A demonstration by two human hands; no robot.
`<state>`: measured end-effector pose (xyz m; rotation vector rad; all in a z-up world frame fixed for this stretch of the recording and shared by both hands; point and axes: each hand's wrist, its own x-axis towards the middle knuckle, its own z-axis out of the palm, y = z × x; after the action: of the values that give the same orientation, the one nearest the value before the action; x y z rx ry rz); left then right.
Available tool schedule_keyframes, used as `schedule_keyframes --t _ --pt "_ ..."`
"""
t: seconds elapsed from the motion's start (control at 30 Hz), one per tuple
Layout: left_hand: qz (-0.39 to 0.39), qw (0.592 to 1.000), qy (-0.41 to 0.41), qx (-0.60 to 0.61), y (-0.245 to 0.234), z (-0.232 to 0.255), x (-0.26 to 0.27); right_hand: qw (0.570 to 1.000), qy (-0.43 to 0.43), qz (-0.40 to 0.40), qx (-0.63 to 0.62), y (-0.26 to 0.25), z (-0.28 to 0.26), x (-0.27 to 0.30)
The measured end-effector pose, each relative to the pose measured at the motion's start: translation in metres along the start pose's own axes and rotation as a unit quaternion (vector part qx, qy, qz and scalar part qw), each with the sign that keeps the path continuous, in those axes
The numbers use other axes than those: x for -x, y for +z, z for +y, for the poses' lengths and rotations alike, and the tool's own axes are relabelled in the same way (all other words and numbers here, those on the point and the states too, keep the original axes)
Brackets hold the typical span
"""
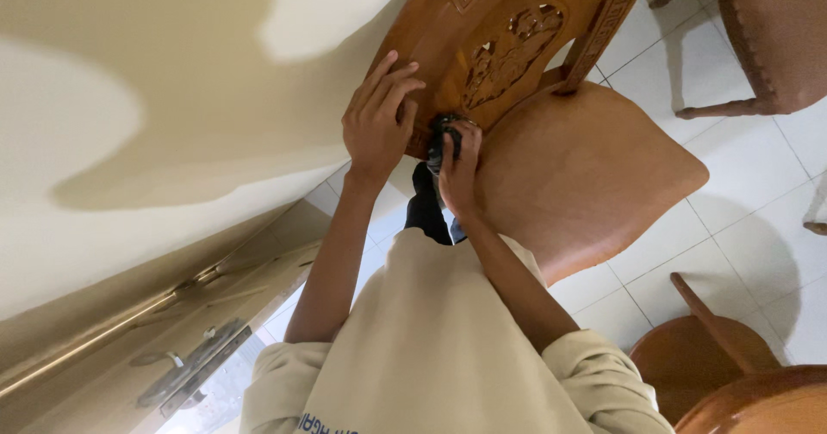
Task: The person sprays cleaning liquid from a spray bottle onto a cloth and wipes down a wooden chair.
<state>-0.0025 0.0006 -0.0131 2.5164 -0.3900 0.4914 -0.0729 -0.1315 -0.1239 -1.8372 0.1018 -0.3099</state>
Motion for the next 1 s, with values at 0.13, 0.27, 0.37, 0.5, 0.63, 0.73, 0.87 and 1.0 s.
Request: schedule_keyframes --t 0.13,0.27,0.37,0.5,0.63,0.73,0.87,1.0 --pt "0.013 1.000 0.011 -0.009 0.001 -0.002 -0.002 0.996 0.074 -0.034 0.040 -0.011 0.049 0.016" --pt "0.010 1.000 -0.007 0.004 -0.004 0.003 -0.002 0.993 0.104 -0.018 0.052 -0.007 0.103 0.023" --pt "0.010 1.000 -0.014 -0.010 -0.004 0.006 -0.003 0.989 0.126 -0.010 0.070 -0.008 0.136 0.034" --pt "0.008 1.000 -0.004 -0.004 -0.004 0.005 -0.004 0.980 0.141 -0.007 0.142 -0.004 0.145 0.016" --pt "0.000 1.000 -0.001 -0.002 -0.007 0.006 -0.003 0.929 0.366 0.009 0.053 -0.005 0.136 -0.002" --pt "0.005 1.000 0.002 -0.003 -0.009 0.005 -0.006 0.922 0.244 0.124 -0.275 -0.014 0.128 -0.010" --pt "0.007 1.000 0.000 -0.002 -0.006 0.005 -0.005 0.922 0.190 0.121 -0.314 -0.028 0.058 -0.031" --pt "0.003 1.000 -0.007 -0.003 -0.005 0.004 -0.003 0.999 0.031 -0.013 -0.011 0.006 0.009 -0.050"
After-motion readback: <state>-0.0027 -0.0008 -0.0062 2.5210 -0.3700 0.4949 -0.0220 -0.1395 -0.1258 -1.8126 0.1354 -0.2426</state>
